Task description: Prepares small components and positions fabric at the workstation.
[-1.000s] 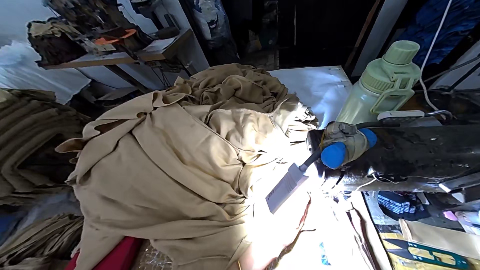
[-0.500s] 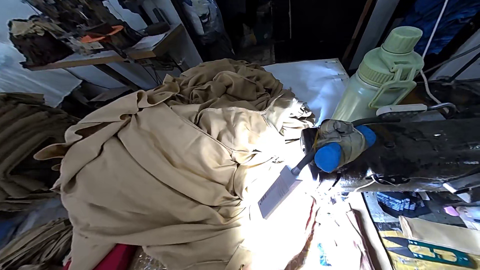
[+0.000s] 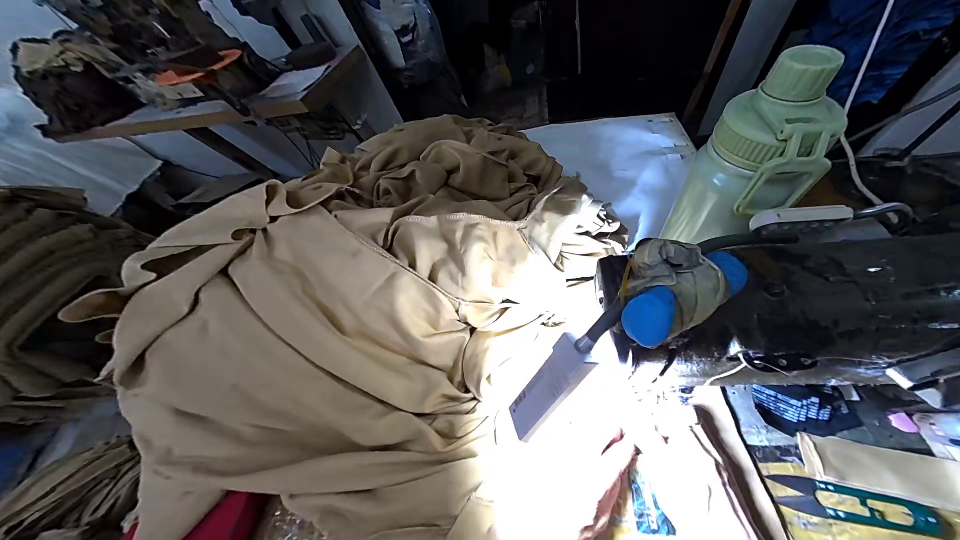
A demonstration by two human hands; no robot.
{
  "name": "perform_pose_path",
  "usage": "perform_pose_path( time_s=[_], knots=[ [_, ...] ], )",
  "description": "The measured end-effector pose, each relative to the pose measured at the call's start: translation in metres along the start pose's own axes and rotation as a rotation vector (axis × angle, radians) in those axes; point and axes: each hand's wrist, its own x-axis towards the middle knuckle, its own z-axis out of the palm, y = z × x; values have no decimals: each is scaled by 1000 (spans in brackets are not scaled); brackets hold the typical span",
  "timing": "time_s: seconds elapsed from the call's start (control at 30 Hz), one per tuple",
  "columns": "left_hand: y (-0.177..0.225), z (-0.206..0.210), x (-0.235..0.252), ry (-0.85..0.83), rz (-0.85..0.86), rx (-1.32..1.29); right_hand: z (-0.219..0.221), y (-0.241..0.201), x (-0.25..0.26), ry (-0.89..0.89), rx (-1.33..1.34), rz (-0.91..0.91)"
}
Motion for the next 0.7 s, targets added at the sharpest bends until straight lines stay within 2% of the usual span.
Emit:
perform_pose_path(
  time_s=[0.13,0.23,0.4,0.57,0.63,0.7],
  knots=[
    [-27,-13,6,-9,68,-4,-6,-6,-3,4,101,128],
    [-41,-10,5,-50,88,-6,-6,0,-8,-70,186,166],
    [-40,-15,4,-96,-6,-55,-14,1,-5,-110,128,-28],
    [-37,-19,10,-117,69,13,-13,6,-9,-69,24,-171],
    [-39,-17,8,-157,62,14,-10,9,-10,-54,75,-112],
    [-40,-15,7,-137,63,2,-6,14,-12,-66,193,26]
  ],
)
